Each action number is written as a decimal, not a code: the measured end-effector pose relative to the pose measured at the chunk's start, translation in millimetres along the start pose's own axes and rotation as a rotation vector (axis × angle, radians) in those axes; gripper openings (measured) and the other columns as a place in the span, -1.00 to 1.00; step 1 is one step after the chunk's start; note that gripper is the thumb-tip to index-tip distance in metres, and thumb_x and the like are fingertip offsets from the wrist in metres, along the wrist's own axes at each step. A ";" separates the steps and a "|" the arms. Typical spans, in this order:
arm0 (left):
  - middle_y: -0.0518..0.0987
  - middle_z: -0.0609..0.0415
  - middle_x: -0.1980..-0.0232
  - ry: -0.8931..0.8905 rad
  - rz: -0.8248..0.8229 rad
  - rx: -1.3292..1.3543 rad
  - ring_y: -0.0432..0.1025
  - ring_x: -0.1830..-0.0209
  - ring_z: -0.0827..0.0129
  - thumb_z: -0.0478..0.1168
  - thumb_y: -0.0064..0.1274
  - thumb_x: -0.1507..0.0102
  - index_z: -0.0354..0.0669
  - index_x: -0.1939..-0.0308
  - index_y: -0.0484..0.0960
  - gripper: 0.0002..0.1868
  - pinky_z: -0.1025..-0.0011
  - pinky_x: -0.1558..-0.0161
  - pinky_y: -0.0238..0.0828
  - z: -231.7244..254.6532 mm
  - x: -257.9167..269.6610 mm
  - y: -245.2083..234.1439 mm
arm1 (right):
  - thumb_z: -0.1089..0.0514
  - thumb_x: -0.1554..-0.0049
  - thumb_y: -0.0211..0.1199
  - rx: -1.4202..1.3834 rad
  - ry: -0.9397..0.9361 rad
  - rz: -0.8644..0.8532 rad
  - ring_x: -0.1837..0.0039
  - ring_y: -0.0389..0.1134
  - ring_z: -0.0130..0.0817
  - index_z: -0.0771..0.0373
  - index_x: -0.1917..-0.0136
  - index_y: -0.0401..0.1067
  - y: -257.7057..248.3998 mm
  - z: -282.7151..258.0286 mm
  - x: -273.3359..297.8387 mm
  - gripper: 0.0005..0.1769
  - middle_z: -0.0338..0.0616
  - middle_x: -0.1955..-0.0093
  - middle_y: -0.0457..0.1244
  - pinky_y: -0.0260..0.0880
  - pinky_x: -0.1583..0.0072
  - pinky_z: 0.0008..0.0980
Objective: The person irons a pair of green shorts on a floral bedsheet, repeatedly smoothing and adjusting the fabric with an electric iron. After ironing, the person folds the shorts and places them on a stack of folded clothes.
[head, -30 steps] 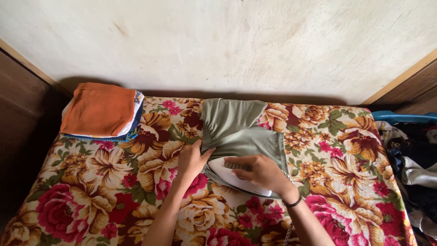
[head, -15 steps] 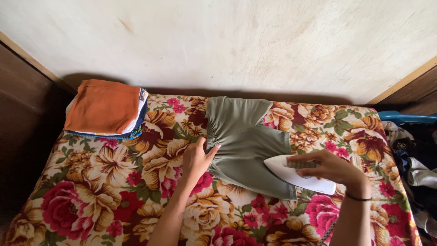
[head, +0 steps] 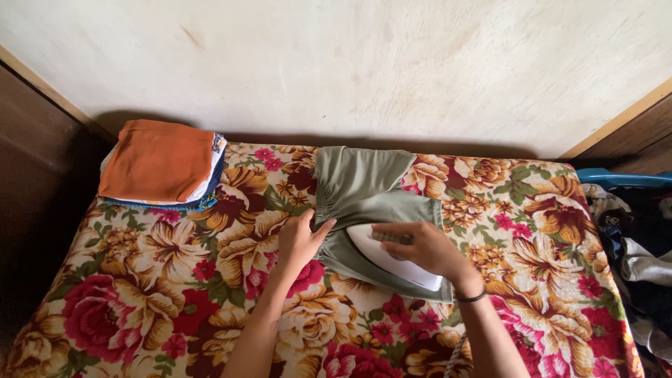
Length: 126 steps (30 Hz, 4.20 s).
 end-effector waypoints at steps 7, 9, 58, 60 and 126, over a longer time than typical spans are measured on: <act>0.59 -0.15 0.49 -0.002 0.011 -0.044 0.59 0.39 -0.04 0.32 0.14 -0.18 -0.13 0.25 0.59 -0.45 0.08 0.38 0.53 -12.2 0.2 10.3 | 0.13 -0.12 0.35 -0.198 -0.225 -0.365 0.39 0.31 -0.44 0.06 -0.44 0.41 -12.7 29.9 31.7 -0.39 0.05 0.18 0.41 0.38 0.36 -0.49; 0.65 -0.18 0.28 0.030 0.163 0.101 0.60 0.26 -0.05 0.19 0.26 -0.16 -0.14 0.08 0.52 -0.46 0.10 0.33 0.54 4.1 3.3 -11.3 | 0.20 -0.15 0.25 -0.187 -0.182 -0.389 0.31 0.32 -0.32 -0.04 -0.53 0.30 -20.6 20.2 53.2 -0.32 0.10 0.11 0.39 0.41 0.25 -0.37; 0.32 0.27 -0.49 0.488 -0.217 -0.396 0.05 -0.58 0.00 -0.14 -0.05 -0.33 0.53 -0.09 0.64 -0.65 -0.48 -0.39 -0.12 129.5 -69.5 107.6 | -0.06 -0.17 0.03 -0.137 0.177 0.238 0.12 0.55 -0.14 -0.15 -0.53 0.20 -19.4 39.9 42.5 -0.36 -0.15 0.52 0.40 0.44 -0.11 -0.03; 0.31 0.24 -0.51 0.537 -0.175 -0.434 0.03 -0.59 0.01 -0.21 -0.04 -0.31 0.54 -0.15 0.61 -0.57 -0.48 -0.39 -0.13 133.2 -65.7 103.1 | 0.00 -0.20 0.01 -0.219 0.183 0.292 0.25 0.54 -0.22 -0.09 -0.52 0.20 -18.6 38.6 48.2 -0.39 -0.12 0.52 0.38 0.50 -0.05 -0.12; 0.48 -0.47 -0.22 -0.117 -0.218 0.122 0.52 -0.13 -0.12 0.27 -0.03 -0.37 -0.55 -0.34 0.34 -0.14 0.08 0.04 0.60 2.7 -38.8 9.4 | -0.26 -0.02 0.35 0.147 0.026 0.259 -0.04 0.49 0.09 -0.47 -0.24 0.56 -83.5 44.2 -30.6 -0.53 -0.12 0.01 0.50 0.44 -0.18 -0.06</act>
Point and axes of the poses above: each hand's wrist, its own x-axis away from the middle knuckle, its own y-axis out of the palm, z = x × y, the point moved 9 cm from there along -x, towards the middle knuckle
